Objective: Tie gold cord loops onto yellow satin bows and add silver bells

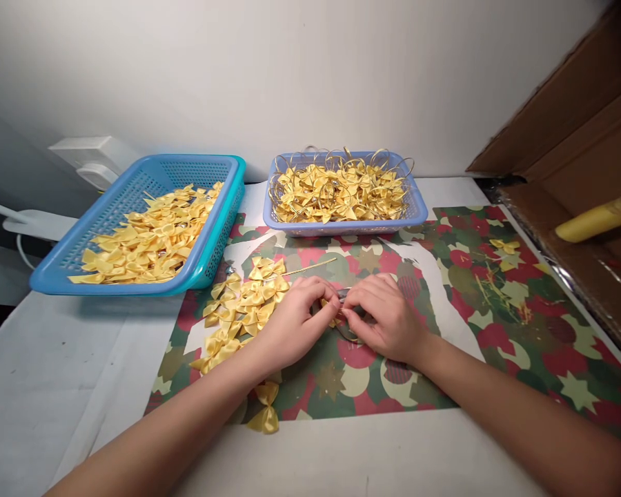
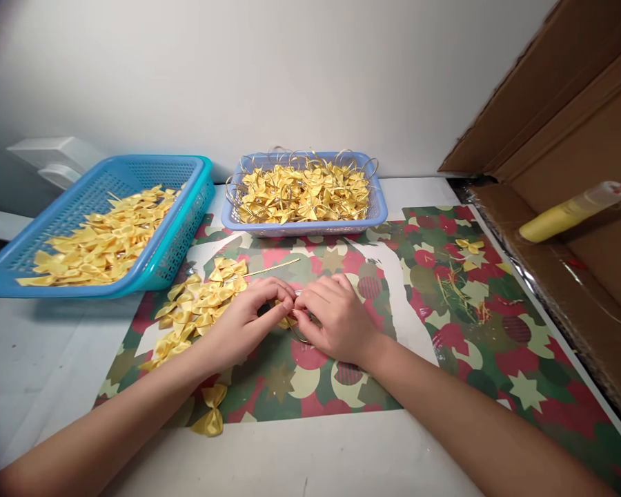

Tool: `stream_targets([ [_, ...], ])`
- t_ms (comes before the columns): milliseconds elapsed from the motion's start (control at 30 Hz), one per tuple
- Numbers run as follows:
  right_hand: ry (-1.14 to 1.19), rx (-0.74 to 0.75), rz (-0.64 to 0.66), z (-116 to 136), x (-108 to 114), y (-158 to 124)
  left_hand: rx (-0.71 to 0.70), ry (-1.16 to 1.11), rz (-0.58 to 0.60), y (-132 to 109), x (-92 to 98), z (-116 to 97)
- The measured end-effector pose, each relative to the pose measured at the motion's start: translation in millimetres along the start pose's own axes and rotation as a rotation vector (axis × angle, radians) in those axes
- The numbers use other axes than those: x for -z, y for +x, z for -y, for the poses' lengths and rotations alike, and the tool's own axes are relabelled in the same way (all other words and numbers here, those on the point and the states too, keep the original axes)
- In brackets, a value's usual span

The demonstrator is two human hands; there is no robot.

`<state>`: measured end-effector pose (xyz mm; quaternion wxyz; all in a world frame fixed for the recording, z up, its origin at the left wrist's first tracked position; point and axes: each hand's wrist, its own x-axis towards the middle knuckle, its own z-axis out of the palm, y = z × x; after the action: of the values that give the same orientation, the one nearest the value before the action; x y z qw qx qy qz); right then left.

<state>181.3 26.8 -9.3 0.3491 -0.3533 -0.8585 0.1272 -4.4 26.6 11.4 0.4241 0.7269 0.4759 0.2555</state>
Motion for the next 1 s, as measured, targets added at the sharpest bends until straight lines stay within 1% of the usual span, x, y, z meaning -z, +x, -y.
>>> stream_targets([
  [233, -0.002, 0.001, -0.003, -0.8, -0.3, -0.3, 0.037, -0.022, 0.075, 2.7, 7.2, -2.4],
  [533, -0.009, -0.01, -0.014, -0.9, -0.7, 0.2, 0.03, -0.016, 0.067, 3.9, 9.2, -3.3],
  [1000, -0.004, -0.026, 0.005, -1.4, -1.2, -0.1, 0.022, 0.054, 0.13, 3.9, 9.9, -9.1],
])
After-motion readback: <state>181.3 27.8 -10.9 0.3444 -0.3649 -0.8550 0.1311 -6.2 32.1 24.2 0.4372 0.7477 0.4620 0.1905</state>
